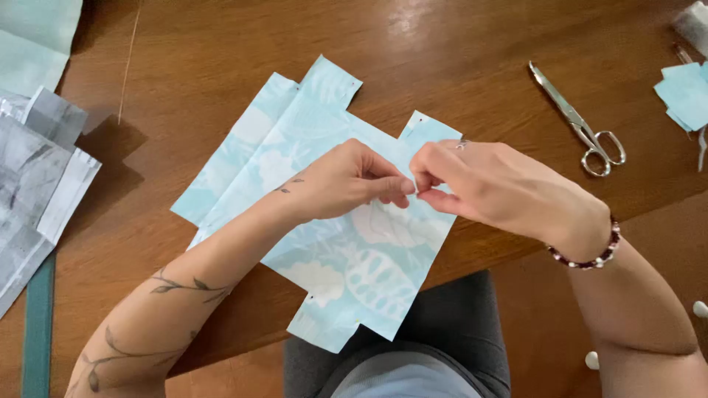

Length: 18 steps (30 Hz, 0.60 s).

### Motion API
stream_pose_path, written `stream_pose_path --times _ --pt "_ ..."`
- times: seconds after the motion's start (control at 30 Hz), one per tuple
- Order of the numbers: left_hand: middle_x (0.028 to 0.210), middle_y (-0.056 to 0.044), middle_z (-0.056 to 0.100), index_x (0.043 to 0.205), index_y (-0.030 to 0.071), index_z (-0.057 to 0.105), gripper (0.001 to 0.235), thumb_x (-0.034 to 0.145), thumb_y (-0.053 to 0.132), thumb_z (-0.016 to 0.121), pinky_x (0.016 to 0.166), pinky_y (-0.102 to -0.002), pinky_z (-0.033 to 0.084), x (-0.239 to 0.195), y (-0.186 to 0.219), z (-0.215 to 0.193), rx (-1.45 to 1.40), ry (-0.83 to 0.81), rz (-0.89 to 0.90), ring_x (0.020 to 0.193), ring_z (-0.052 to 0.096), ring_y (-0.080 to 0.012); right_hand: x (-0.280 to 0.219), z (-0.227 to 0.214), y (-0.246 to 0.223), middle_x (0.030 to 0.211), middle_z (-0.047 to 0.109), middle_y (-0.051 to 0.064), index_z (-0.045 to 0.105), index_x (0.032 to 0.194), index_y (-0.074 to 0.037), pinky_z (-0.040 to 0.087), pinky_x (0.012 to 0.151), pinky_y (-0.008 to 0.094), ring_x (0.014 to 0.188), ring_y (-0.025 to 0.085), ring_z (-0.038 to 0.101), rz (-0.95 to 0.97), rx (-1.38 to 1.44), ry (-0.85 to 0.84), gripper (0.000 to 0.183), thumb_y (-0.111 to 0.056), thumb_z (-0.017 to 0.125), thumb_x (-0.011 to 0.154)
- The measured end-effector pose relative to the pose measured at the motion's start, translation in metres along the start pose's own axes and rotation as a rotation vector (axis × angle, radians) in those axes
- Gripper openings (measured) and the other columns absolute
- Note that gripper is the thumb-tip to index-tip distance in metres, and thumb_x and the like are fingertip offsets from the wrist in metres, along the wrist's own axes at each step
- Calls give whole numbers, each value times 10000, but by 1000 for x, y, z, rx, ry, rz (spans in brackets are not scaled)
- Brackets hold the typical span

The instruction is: The person pins together pieces of light blue patterned fabric on a wooden table. They then fold the pinned fabric and place it aside. Later, they use a ruler to measure a small patterned fabric pouch and a larger piece of the blue fabric, aligning the ruler along the edges to check dimensions.

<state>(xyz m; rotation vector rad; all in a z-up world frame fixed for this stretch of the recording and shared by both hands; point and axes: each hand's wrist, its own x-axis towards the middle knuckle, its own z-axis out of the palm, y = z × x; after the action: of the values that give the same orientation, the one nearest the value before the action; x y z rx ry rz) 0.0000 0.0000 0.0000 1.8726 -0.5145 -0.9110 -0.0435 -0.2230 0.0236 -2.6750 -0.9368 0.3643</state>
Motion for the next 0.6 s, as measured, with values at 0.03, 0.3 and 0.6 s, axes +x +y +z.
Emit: stream_pose_path --times 0.03,0.3,0.6 --pt "758 30 775 846 131 832 332 867 411 656 687 -228 471 0 -1 -2 -3 2 -6 747 644 -65 3 2 0 913 654 -20 449 1017 -167 457 582 379 660 219 574 -4 4 -3 201 -222 633 957" --pt "712 93 769 835 221 798 126 848 278 686 647 -255 491 10 -20 -8 345 236 52 616 646 -46 34 -12 36 1008 705 11 572 1108 -122 475 790 321 886 153 660 11 183 216 312 -151 769 869" --pt "1436 -255 502 884 122 628 132 938 237 659 912 -711 376 23 -64 -1 883 487 173 1349 375 -530 63 -17 62 912 723 0 557 1026 -119 501 789 274 859 117 666 196 401 11 201 -60 706 903"
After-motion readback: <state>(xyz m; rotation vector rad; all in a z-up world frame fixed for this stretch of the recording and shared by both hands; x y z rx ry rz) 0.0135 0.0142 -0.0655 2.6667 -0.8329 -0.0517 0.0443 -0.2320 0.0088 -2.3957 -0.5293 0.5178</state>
